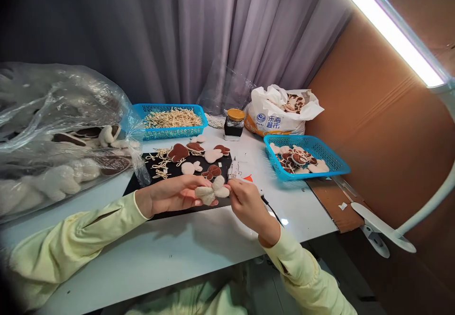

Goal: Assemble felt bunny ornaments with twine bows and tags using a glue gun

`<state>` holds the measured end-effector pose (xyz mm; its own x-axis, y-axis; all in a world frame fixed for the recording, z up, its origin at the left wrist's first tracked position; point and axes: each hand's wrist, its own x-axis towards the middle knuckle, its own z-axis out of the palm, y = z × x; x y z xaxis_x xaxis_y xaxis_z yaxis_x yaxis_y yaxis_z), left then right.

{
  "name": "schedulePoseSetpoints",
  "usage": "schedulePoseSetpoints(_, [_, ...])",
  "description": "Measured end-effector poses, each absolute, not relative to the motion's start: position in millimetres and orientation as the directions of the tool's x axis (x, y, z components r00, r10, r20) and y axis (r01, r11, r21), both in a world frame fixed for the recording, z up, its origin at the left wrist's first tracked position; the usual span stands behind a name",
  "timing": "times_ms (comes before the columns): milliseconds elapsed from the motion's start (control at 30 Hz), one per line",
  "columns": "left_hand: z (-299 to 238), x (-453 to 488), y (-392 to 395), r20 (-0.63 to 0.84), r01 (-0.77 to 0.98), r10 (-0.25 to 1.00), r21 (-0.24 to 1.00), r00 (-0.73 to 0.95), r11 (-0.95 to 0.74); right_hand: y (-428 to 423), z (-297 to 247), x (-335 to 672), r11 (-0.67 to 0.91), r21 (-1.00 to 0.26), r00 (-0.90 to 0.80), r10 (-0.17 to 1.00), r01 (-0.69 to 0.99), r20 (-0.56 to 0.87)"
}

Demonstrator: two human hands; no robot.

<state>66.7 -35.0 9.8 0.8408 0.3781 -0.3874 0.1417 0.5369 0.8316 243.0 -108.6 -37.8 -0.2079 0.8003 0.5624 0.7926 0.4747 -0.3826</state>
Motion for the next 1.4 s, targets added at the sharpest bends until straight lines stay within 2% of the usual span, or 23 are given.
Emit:
schedulePoseSetpoints(100, [6.3, 67.7, -32.9, -0.465, 0.089, 0.344, 0.688, 0.816, 0.720, -124.5, -43.4, 236.9, 0.479, -0.322, -0.185, 0.745, 0.817, 0.641])
schedulePoseSetpoints(200, [7.2, 68.5, -36.7, -0.469, 0.079, 0.379, 0.705, 0.798, 0.705, -143.5, -37.7, 227.7, 0.538, -0.092, -0.333, 0.638, 0.838, 0.695])
schedulePoseSetpoints(300, [10.1, 69.7, -46.3, -0.390, 0.135, 0.491, 0.869, 0.779, 0.476, -153.0, -21.8, 218.8, 0.550, 0.186, -0.510, 0.526, 0.814, 0.681])
schedulePoseSetpoints(400, [10.6, 71.5, -56.5, -0.303, 0.195, 0.577, 0.950, 0.758, 0.242, -139.8, -6.5, 219.3, 0.570, 0.279, -0.594, 0.496, 0.773, 0.633])
schedulePoseSetpoints(467, [10.3, 72.0, -59.8, -0.267, 0.213, 0.601, 0.964, 0.754, 0.161, -120.2, -2.7, 227.5, 0.601, 0.170, -0.561, 0.554, 0.781, 0.615])
schedulePoseSetpoints(567, [13.0, 70.3, -57.8, -0.206, 0.231, 0.613, 0.972, 0.763, 0.038, -94.0, -11.0, 244.8, 0.569, -0.116, -0.401, 0.695, 0.814, 0.597])
schedulePoseSetpoints(633, [16.6, 67.9, -53.7, -0.191, 0.217, 0.598, 0.976, 0.778, 0.030, -90.9, -24.2, 251.6, 0.538, -0.197, -0.336, 0.730, 0.820, 0.594])
schedulePoseSetpoints(700, [19.0, 66.1, -49.0, -0.207, 0.162, 0.575, 0.978, 0.792, 0.129, -102.1, -39.2, 250.6, 0.517, -0.223, -0.295, 0.735, 0.826, 0.610])
schedulePoseSetpoints(800, [15.9, 66.6, -44.2, -0.307, 0.080, 0.528, 0.909, 0.792, 0.409, -133.6, -53.5, 237.0, 0.487, -0.249, -0.220, 0.716, 0.837, 0.662])
schedulePoseSetpoints(867, [10.0, 68.8, -44.6, -0.384, 0.093, 0.482, 0.847, 0.788, 0.524, -151.4, -51.9, 225.6, 0.504, -0.190, -0.240, 0.667, 0.843, 0.706])
schedulePoseSetpoints(933, [4.6, 71.0, -48.0, -0.380, 0.123, 0.481, 0.866, 0.790, 0.484, -158.5, -41.5, 217.6, 0.538, -0.017, -0.361, 0.588, 0.843, 0.724])
schedulePoseSetpoints(1000, [2.7, 72.3, -53.1, -0.319, 0.148, 0.517, 0.927, 0.794, 0.345, -152.5, -26.8, 216.0, 0.548, 0.171, -0.497, 0.528, 0.819, 0.689])
schedulePoseSetpoints(1033, [3.2, 72.5, -55.4, -0.279, 0.163, 0.541, 0.953, 0.793, 0.254, -145.2, -20.0, 217.9, 0.551, 0.218, -0.537, 0.523, 0.805, 0.662])
schedulePoseSetpoints(1100, [6.1, 72.5, -58.4, -0.229, 0.199, 0.581, 0.973, 0.781, 0.116, -125.4, -10.7, 225.3, 0.593, 0.134, -0.535, 0.578, 0.794, 0.616])
schedulePoseSetpoints(1167, [8.5, 72.0, -58.6, -0.184, 0.214, 0.606, 0.977, 0.774, 0.024, -105.4, -9.4, 234.1, 0.628, -0.066, -0.491, 0.665, 0.775, 0.563])
schedulePoseSetpoints(1233, [7.6, 71.4, -56.7, -0.147, 0.214, 0.622, 0.976, 0.769, -0.034, -92.5, -14.8, 240.7, 0.626, -0.207, -0.458, 0.722, 0.752, 0.519])
schedulePoseSetpoints(1400, [-1.4, 70.9, -54.0, -0.204, 0.249, 0.598, 0.968, 0.775, 0.008, -102.0, -32.2, 242.0, 0.574, -0.285, -0.369, 0.759, 0.767, 0.537])
